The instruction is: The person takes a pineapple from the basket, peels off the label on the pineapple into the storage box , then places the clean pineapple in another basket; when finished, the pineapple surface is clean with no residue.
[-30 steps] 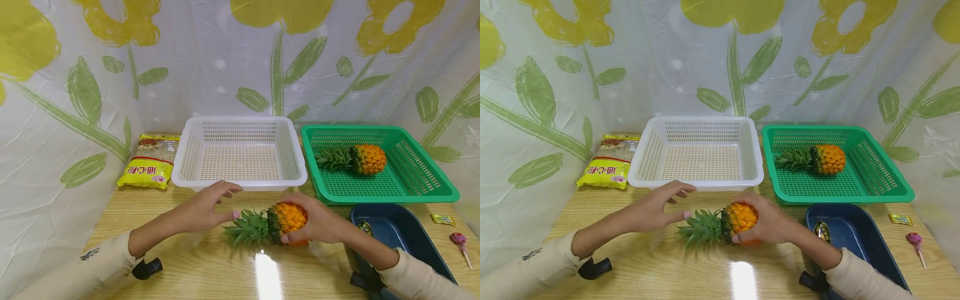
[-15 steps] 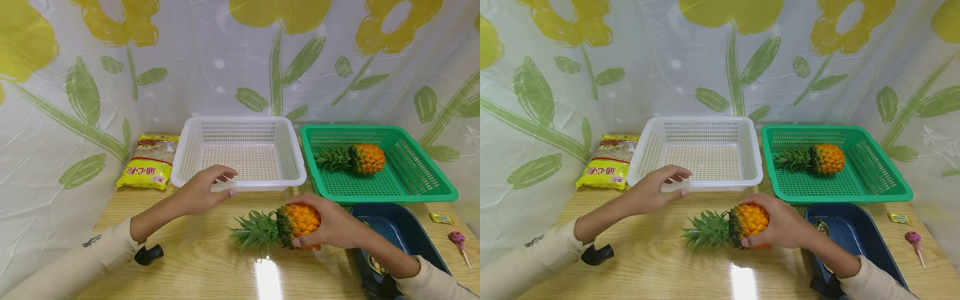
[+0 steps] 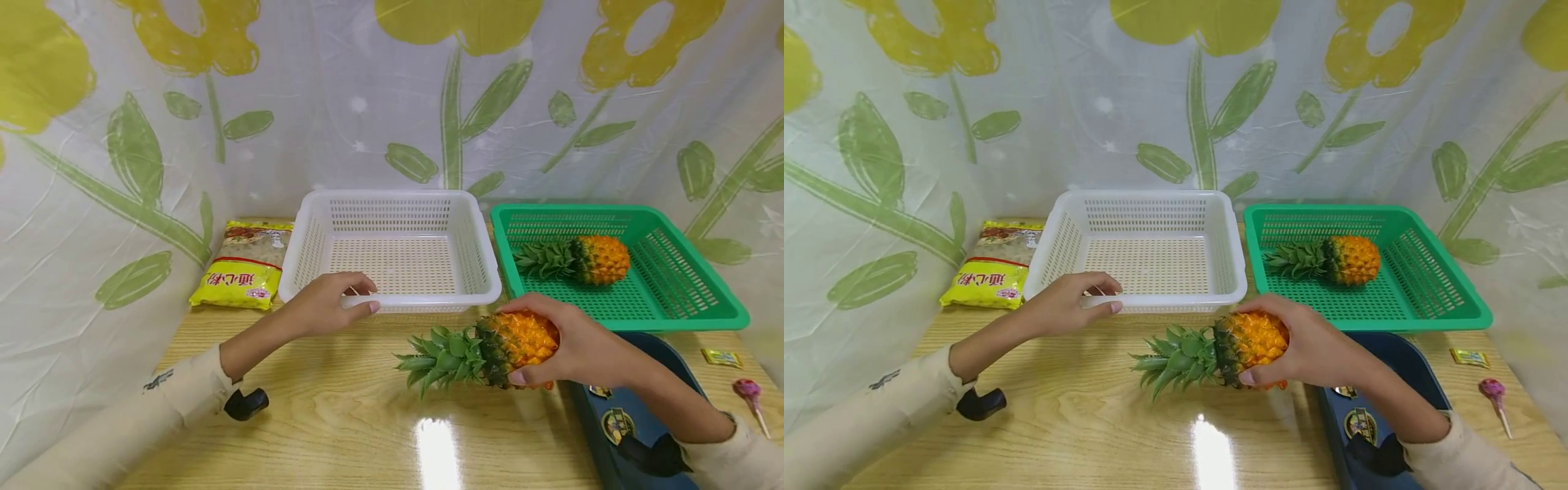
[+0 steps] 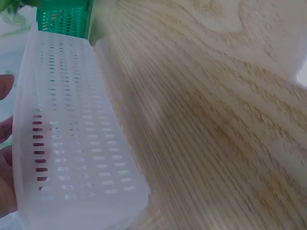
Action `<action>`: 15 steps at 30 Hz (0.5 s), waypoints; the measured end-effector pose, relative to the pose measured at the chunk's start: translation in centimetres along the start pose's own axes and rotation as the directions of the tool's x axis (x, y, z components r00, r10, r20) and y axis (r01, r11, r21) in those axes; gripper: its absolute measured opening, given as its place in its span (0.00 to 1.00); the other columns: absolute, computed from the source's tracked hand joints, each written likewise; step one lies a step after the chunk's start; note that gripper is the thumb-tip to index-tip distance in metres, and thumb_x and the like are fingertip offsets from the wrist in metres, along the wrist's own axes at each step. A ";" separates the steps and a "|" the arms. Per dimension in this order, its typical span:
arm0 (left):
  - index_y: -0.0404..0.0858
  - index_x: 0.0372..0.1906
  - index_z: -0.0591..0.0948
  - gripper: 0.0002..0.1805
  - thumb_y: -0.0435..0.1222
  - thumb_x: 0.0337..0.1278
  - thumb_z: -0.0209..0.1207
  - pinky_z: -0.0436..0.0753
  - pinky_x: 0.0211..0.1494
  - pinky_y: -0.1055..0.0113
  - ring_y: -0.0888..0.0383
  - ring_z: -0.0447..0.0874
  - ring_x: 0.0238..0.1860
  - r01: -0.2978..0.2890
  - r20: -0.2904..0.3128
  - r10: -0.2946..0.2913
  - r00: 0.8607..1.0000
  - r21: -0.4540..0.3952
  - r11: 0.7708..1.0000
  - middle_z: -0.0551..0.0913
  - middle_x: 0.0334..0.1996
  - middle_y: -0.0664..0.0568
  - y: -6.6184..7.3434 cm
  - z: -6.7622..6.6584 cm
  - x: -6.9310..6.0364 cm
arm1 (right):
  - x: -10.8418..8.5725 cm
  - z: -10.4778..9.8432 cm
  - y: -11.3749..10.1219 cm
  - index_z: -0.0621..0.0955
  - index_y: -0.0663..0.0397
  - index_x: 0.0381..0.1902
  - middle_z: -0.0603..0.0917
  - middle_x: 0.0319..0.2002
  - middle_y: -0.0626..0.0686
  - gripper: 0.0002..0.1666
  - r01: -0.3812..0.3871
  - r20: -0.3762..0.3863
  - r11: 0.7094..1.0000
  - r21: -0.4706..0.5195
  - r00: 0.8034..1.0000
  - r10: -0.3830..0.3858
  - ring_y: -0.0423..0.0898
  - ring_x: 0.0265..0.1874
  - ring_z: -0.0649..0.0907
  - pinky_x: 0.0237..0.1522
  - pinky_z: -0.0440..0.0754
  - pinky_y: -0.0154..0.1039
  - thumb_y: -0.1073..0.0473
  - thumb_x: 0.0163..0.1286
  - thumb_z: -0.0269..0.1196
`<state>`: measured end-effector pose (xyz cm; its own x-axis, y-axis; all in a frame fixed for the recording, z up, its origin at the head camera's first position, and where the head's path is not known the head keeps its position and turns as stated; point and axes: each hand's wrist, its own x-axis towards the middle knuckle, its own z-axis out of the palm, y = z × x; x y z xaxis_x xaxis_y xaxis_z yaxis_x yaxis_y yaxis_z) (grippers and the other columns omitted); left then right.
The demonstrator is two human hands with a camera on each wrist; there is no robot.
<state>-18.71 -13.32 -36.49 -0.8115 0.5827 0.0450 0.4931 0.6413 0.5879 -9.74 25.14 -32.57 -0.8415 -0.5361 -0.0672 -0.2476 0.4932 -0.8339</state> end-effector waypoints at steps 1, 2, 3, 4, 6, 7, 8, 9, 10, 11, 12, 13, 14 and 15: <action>0.43 0.54 0.83 0.19 0.49 0.66 0.62 0.80 0.58 0.52 0.50 0.84 0.52 0.007 0.007 -0.007 1.000 0.005 1.000 0.86 0.47 0.51 -0.1 0.0 0.0 | 0.0 -0.3 0.0 0.72 0.43 0.66 0.76 0.52 0.57 0.41 0.003 -0.002 1.000 -0.004 1.000 -0.003 0.47 0.36 0.83 0.29 0.86 0.43 0.56 0.57 0.77; 0.43 0.53 0.83 0.18 0.49 0.66 0.62 0.80 0.58 0.51 0.50 0.84 0.52 0.006 0.012 -0.006 1.000 0.010 1.000 0.87 0.47 0.51 -0.1 0.0 0.1 | 0.0 -0.6 -0.1 0.72 0.43 0.66 0.77 0.52 0.57 0.42 0.008 -0.008 1.000 -0.016 1.000 -0.008 0.47 0.36 0.83 0.29 0.85 0.43 0.56 0.56 0.78; 0.44 0.52 0.83 0.17 0.49 0.65 0.62 0.80 0.58 0.51 0.50 0.84 0.52 0.009 0.017 -0.009 1.000 0.014 1.000 0.87 0.47 0.51 -0.2 0.0 0.1 | 0.0 -1.0 -0.1 0.72 0.43 0.66 0.77 0.52 0.56 0.42 0.014 -0.016 0.999 -0.030 1.000 -0.015 0.46 0.36 0.83 0.29 0.86 0.42 0.56 0.56 0.78; 0.45 0.51 0.83 0.16 0.49 0.65 0.62 0.80 0.57 0.52 0.51 0.84 0.51 0.013 0.023 -0.013 1.000 0.019 1.000 0.87 0.46 0.52 -0.2 0.0 0.2 | -0.1 -1.3 -0.1 0.72 0.44 0.66 0.77 0.52 0.56 0.42 0.019 -0.025 0.999 -0.046 0.999 -0.020 0.46 0.36 0.83 0.29 0.85 0.42 0.56 0.55 0.78; 0.47 0.48 0.83 0.14 0.49 0.64 0.63 0.80 0.55 0.53 0.53 0.84 0.49 0.025 0.036 -0.026 0.999 0.025 0.999 0.87 0.44 0.55 -0.3 0.0 0.3 | -0.1 -2.0 -0.1 0.72 0.43 0.66 0.77 0.51 0.55 0.43 0.029 -0.043 0.996 -0.079 0.999 -0.033 0.45 0.36 0.83 0.28 0.85 0.41 0.56 0.55 0.79; 0.49 0.46 0.84 0.12 0.49 0.64 0.63 0.80 0.54 0.54 0.54 0.84 0.48 0.032 0.042 -0.033 0.999 0.027 0.999 0.87 0.43 0.56 -0.3 0.0 0.3 | -0.1 -2.4 -0.1 0.72 0.43 0.66 0.77 0.51 0.55 0.43 0.033 -0.053 0.995 -0.097 0.998 -0.038 0.44 0.34 0.83 0.27 0.85 0.41 0.57 0.55 0.79; 0.50 0.45 0.84 0.11 0.49 0.64 0.63 0.80 0.53 0.54 0.55 0.83 0.47 0.035 0.048 -0.036 0.998 0.030 0.999 0.87 0.42 0.58 -0.3 0.0 0.4 | -0.1 -2.7 -0.1 0.72 0.43 0.66 0.77 0.51 0.55 0.43 0.037 -0.063 0.992 -0.117 0.997 -0.045 0.44 0.34 0.83 0.27 0.85 0.41 0.57 0.54 0.79; 0.51 0.44 0.84 0.10 0.49 0.63 0.64 0.79 0.52 0.55 0.57 0.83 0.46 0.042 0.054 -0.044 0.998 0.031 0.999 0.87 0.42 0.59 -0.3 0.0 0.4 | -0.1 -3.1 0.0 0.72 0.43 0.66 0.77 0.50 0.54 0.43 0.041 -0.070 0.990 -0.134 0.996 -0.050 0.44 0.33 0.83 0.27 0.85 0.41 0.58 0.54 0.79; 0.51 0.43 0.84 0.09 0.49 0.63 0.64 0.79 0.50 0.56 0.58 0.82 0.45 0.043 0.058 -0.045 0.997 0.033 0.998 0.86 0.41 0.60 -0.3 0.0 0.4 | -0.2 -3.5 0.0 0.72 0.42 0.67 0.78 0.50 0.54 0.43 0.042 -0.075 0.988 -0.148 0.996 -0.053 0.43 0.33 0.83 0.26 0.85 0.40 0.58 0.54 0.79; 0.52 0.43 0.84 0.09 0.49 0.63 0.64 0.79 0.49 0.57 0.58 0.82 0.44 0.045 0.062 -0.047 0.997 0.035 0.998 0.86 0.41 0.60 -0.3 -0.1 0.4 | -0.2 -3.9 0.1 0.72 0.42 0.67 0.78 0.49 0.54 0.44 0.043 -0.077 0.986 -0.158 0.995 -0.056 0.43 0.32 0.83 0.26 0.85 0.40 0.59 0.54 0.79; 0.52 0.43 0.84 0.09 0.49 0.63 0.64 0.78 0.49 0.57 0.59 0.82 0.43 0.042 0.064 -0.045 0.997 0.037 0.998 0.86 0.41 0.61 -0.3 0.0 0.5 | -0.3 -4.3 0.1 0.72 0.42 0.67 0.77 0.49 0.54 0.44 0.041 -0.075 0.987 -0.158 0.996 -0.054 0.44 0.32 0.83 0.26 0.84 0.40 0.59 0.55 0.78; 0.52 0.43 0.84 0.09 0.49 0.63 0.64 0.78 0.48 0.58 0.60 0.81 0.42 0.040 0.066 -0.043 0.997 0.038 0.998 0.86 0.41 0.61 -0.3 0.0 0.5 | -0.4 -4.6 0.1 0.71 0.42 0.68 0.78 0.48 0.55 0.44 0.037 -0.074 0.986 -0.163 0.996 -0.050 0.44 0.30 0.83 0.25 0.84 0.40 0.60 0.55 0.78; 0.52 0.43 0.84 0.09 0.49 0.63 0.64 0.78 0.48 0.58 0.60 0.81 0.42 0.041 0.067 -0.043 0.997 0.038 0.998 0.86 0.41 0.61 -0.3 0.0 0.5 | -0.4 -5.0 0.1 0.71 0.42 0.68 0.78 0.46 0.55 0.44 0.034 -0.072 0.985 -0.166 0.996 -0.047 0.44 0.30 0.82 0.26 0.83 0.40 0.60 0.55 0.78; 0.52 0.43 0.84 0.09 0.49 0.63 0.64 0.78 0.48 0.58 0.60 0.81 0.42 0.041 0.068 -0.044 0.997 0.039 0.998 0.86 0.41 0.61 -0.3 0.0 0.5 | -0.5 -5.3 0.1 0.71 0.42 0.68 0.78 0.45 0.56 0.44 0.030 -0.068 0.987 -0.160 0.997 -0.041 0.45 0.29 0.82 0.25 0.83 0.40 0.61 0.55 0.78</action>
<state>-19.27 -13.27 -36.64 -0.8090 0.5867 -0.0356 0.4712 0.6836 0.5575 -11.86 29.06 -29.72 -0.8612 -0.5082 0.0044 -0.3462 0.5801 -0.7373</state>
